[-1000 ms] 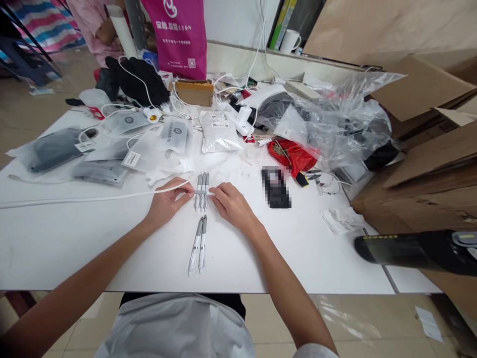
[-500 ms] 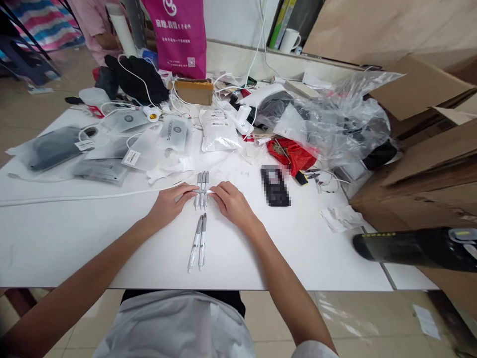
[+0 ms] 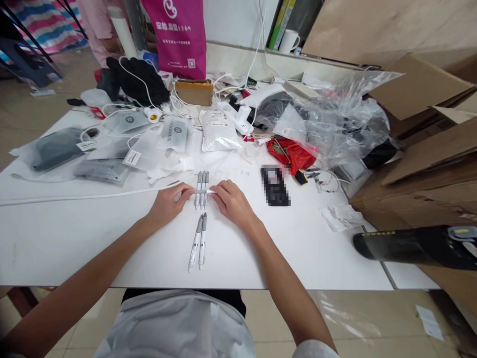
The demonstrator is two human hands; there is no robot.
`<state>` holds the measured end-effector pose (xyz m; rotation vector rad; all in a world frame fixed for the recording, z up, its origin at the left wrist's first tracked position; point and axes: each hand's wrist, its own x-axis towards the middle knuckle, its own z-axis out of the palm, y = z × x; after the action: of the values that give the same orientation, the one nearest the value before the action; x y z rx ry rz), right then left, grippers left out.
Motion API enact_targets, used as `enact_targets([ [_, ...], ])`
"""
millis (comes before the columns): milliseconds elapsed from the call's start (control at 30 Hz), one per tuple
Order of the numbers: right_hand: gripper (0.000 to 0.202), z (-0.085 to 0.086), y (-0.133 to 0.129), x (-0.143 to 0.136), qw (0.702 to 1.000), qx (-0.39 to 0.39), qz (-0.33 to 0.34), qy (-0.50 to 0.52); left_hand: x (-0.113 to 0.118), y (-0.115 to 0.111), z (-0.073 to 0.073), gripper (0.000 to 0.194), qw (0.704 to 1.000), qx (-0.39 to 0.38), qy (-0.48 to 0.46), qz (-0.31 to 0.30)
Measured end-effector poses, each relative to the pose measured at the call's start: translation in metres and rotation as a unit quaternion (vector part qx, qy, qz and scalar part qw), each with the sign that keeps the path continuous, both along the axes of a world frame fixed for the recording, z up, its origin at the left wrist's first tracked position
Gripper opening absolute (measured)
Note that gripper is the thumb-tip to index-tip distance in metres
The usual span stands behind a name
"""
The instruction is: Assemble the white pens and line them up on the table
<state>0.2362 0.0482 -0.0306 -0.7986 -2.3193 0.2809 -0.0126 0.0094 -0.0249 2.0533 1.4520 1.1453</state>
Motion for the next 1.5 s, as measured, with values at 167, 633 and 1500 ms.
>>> enact_targets([
  [167,0.018,0.001,-0.001,-0.002,1.000,-0.001,0.006,-0.005,-0.003,0.002,-0.003,0.027,1.000,0.016,0.025,-0.008],
  [633,0.019,-0.004,-0.003,-0.001,0.999,-0.009,-0.032,-0.030,0.000,0.002,-0.007,0.021,0.989,0.115,0.085,-0.039],
  [1500,0.023,0.004,0.004,0.006,0.993,0.068,-0.064,-0.068,-0.002,0.003,-0.002,0.017,1.000,-0.003,0.022,-0.011],
])
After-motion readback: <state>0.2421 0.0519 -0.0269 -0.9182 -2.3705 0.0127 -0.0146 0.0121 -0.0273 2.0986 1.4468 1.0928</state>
